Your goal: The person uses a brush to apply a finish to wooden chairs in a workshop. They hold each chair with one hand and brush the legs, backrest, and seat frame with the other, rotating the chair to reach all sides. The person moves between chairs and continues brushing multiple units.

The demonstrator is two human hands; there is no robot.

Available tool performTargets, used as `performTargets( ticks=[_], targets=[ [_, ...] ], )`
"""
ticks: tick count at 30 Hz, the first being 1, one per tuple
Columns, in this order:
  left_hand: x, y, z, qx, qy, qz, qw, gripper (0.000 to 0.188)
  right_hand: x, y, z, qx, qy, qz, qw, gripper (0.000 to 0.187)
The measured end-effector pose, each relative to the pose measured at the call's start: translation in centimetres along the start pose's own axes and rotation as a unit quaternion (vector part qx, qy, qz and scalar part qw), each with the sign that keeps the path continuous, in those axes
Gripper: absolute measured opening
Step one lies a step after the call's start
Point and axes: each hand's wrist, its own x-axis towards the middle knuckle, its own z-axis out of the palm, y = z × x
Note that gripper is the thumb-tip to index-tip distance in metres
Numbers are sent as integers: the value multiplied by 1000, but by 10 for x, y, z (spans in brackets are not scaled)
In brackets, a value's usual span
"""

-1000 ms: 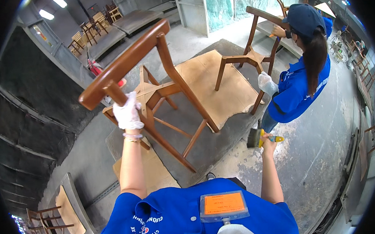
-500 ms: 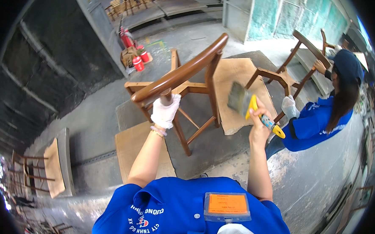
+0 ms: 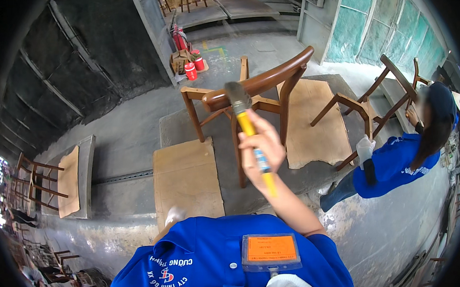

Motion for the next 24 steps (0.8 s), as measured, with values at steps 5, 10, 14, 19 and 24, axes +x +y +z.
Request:
performTargets(
  ticks=[5,10,14,19,24],
  targets=[
    [-61,-148,19,-36,-126,-231,964,37,-24,-11,28,82,-16,24,996,17],
    [-71,-162,11,-126,-126,-256,950,38,-29,-20,46,35,-6,44,998,19],
    [-48,-146,-2,-189,-102,-212,953,39,-57,-26,73,207,-155,191,947,18],
    [-17,-89,-33,-276,-61,-91,955,40,-166,4,70,110,-249,262,926,11],
    [-32,-70,-58,-189,-42,17,981,46,-335,62,-5,-240,-326,445,799,22]
  ],
)
